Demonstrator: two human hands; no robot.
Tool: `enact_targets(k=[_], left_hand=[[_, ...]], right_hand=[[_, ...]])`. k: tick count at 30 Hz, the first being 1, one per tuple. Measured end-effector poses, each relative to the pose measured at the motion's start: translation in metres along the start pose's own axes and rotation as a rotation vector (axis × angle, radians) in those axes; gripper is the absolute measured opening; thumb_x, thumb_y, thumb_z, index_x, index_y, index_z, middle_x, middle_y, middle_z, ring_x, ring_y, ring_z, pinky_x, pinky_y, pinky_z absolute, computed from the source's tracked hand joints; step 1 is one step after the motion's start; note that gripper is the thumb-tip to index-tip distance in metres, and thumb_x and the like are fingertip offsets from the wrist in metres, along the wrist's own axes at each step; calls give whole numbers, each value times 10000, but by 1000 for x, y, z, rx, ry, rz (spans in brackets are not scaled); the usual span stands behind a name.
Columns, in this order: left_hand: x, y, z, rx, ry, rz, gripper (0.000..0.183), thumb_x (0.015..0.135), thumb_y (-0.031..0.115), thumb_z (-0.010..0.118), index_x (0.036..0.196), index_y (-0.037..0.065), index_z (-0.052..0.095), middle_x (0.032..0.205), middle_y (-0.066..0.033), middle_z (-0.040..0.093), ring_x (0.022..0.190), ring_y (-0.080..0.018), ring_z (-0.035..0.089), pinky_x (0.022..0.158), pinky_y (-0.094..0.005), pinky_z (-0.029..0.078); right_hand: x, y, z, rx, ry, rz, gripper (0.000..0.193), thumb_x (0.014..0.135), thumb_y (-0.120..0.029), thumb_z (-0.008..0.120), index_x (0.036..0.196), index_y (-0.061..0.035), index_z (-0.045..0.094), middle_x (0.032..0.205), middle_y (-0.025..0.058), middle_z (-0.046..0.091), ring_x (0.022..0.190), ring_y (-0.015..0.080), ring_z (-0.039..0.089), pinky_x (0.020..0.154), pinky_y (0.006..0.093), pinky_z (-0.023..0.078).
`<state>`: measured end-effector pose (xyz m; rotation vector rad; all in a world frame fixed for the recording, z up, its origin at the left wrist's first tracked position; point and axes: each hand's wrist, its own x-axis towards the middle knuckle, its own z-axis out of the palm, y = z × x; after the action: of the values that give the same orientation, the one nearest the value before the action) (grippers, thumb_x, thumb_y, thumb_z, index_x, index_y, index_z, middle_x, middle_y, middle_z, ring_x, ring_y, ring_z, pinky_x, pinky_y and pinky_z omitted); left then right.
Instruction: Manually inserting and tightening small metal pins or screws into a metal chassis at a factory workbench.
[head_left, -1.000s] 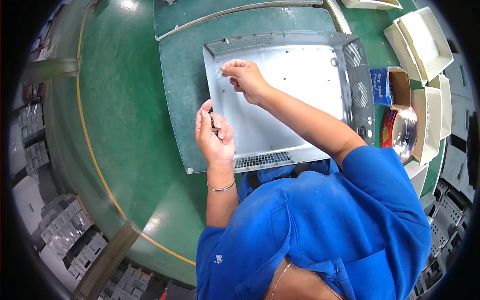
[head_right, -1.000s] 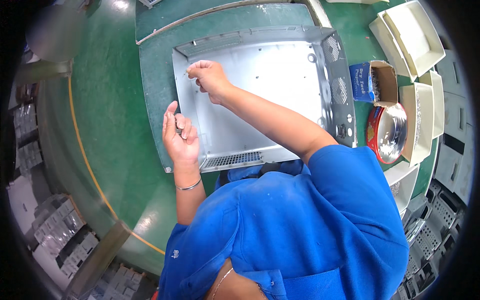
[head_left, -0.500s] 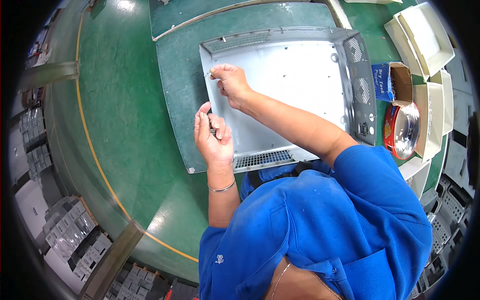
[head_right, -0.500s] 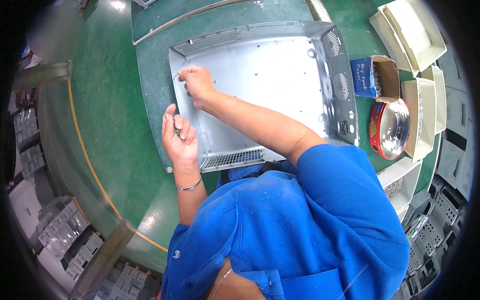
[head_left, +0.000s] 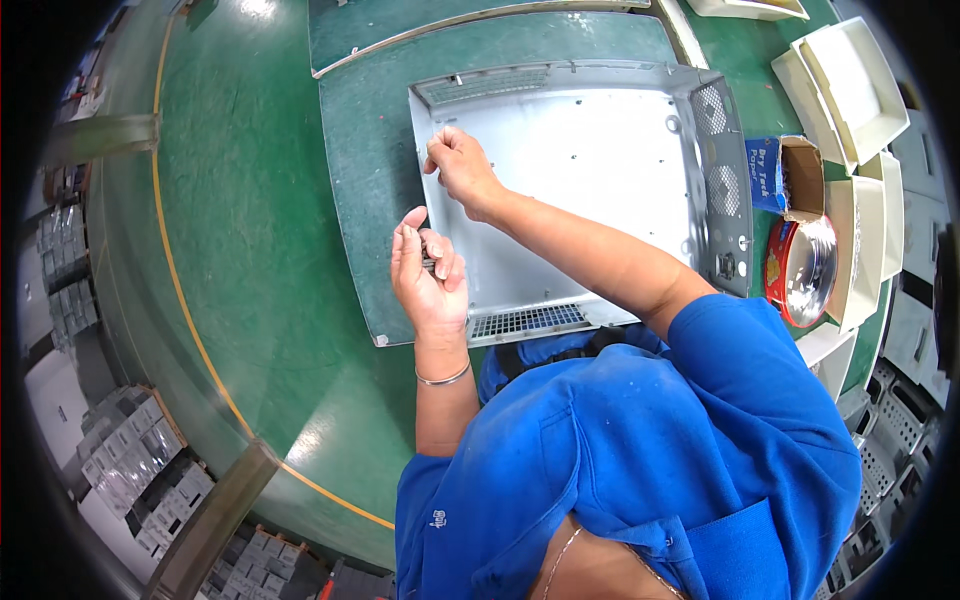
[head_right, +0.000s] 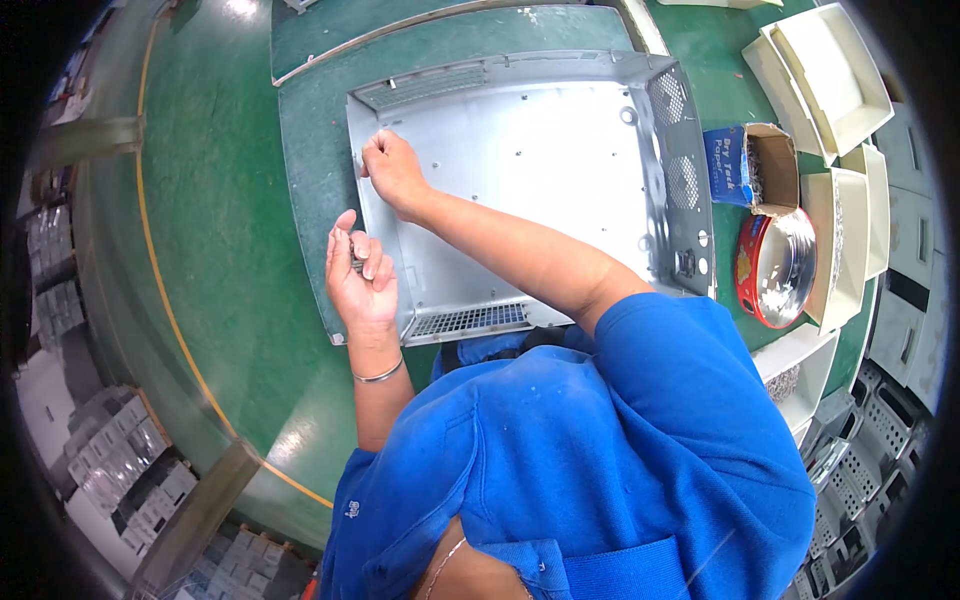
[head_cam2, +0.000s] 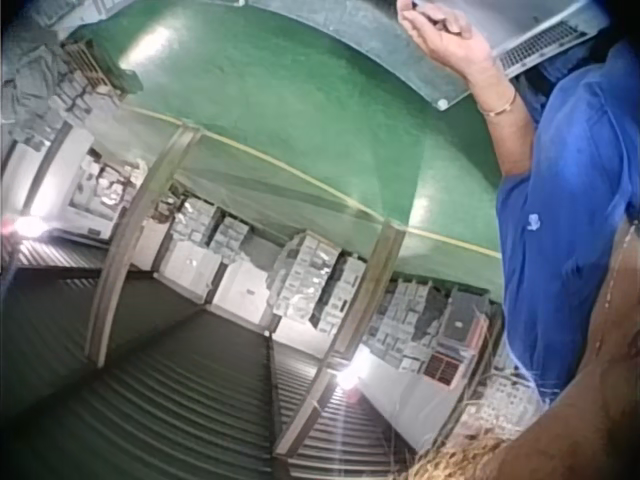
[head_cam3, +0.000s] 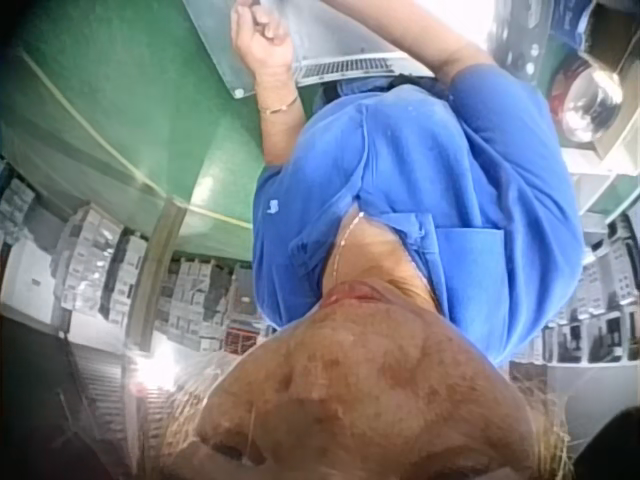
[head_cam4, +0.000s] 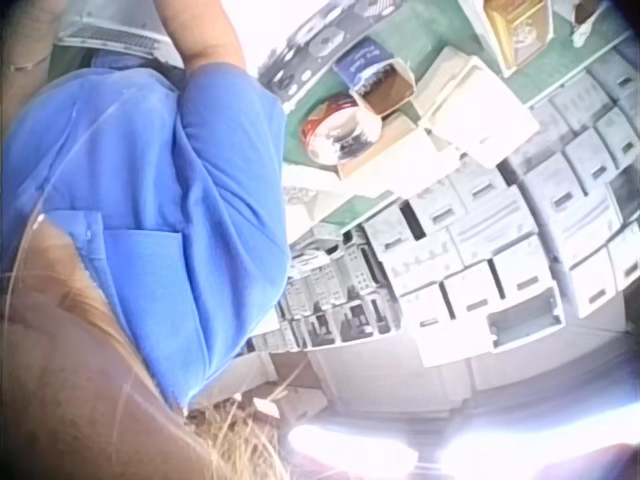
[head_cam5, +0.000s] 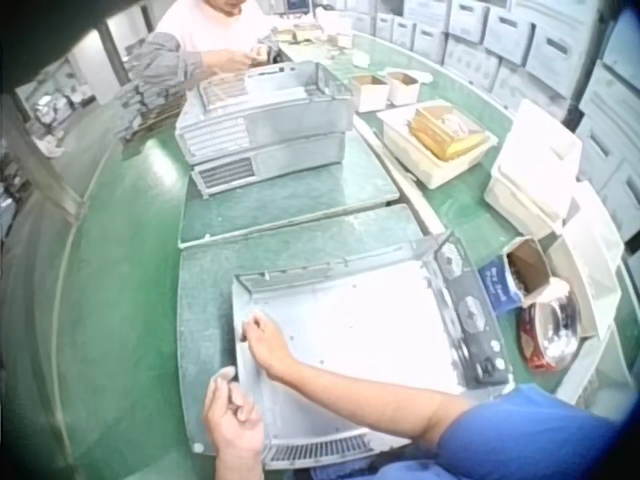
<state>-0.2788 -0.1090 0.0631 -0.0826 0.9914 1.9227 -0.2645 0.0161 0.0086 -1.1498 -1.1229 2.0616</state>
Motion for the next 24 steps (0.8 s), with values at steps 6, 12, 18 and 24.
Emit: enact_targets(k=[6, 12, 18, 24], left_hand=[[-3, 3, -4, -20, -7, 26, 231, 922, 176, 381, 1049, 12, 484, 588, -6, 410, 417, -61, 330, 313, -175, 248], [-5, 3, -8, -42, -10, 23, 226, 921, 172, 382, 1036, 13, 494, 596, -7, 414, 422, -62, 328, 316, -176, 249], [-4, 4, -9, -54, -17, 17, 226, 922, 171, 379, 1032, 12, 495, 596, -8, 415, 428, -64, 328, 320, -178, 250], [-5, 4, -9, -66, -9, 12, 221, 922, 170, 378, 1023, 13, 497, 591, -8, 411, 428, -64, 328, 323, -178, 250]], right_hand=[[24, 30, -29, -131, 84, -166, 56, 766, -120, 515, 758, -71, 541, 639, 18, 534, 525, 78, 444, 443, 239, 350], [44, 16, -64, -745, 261, -149, 205, 748, -142, 542, 941, -119, 606, 799, 108, 606, 788, 274, 587, 670, 370, 450], [59, 15, -58, -1121, 144, -388, 217, 756, -127, 529, 963, -143, 591, 986, 113, 562, 834, 302, 575, 695, 397, 453], [71, 16, -57, -1259, 48, -325, 118, 766, -140, 549, 879, -110, 568, 957, 98, 549, 850, 314, 554, 692, 413, 446]])
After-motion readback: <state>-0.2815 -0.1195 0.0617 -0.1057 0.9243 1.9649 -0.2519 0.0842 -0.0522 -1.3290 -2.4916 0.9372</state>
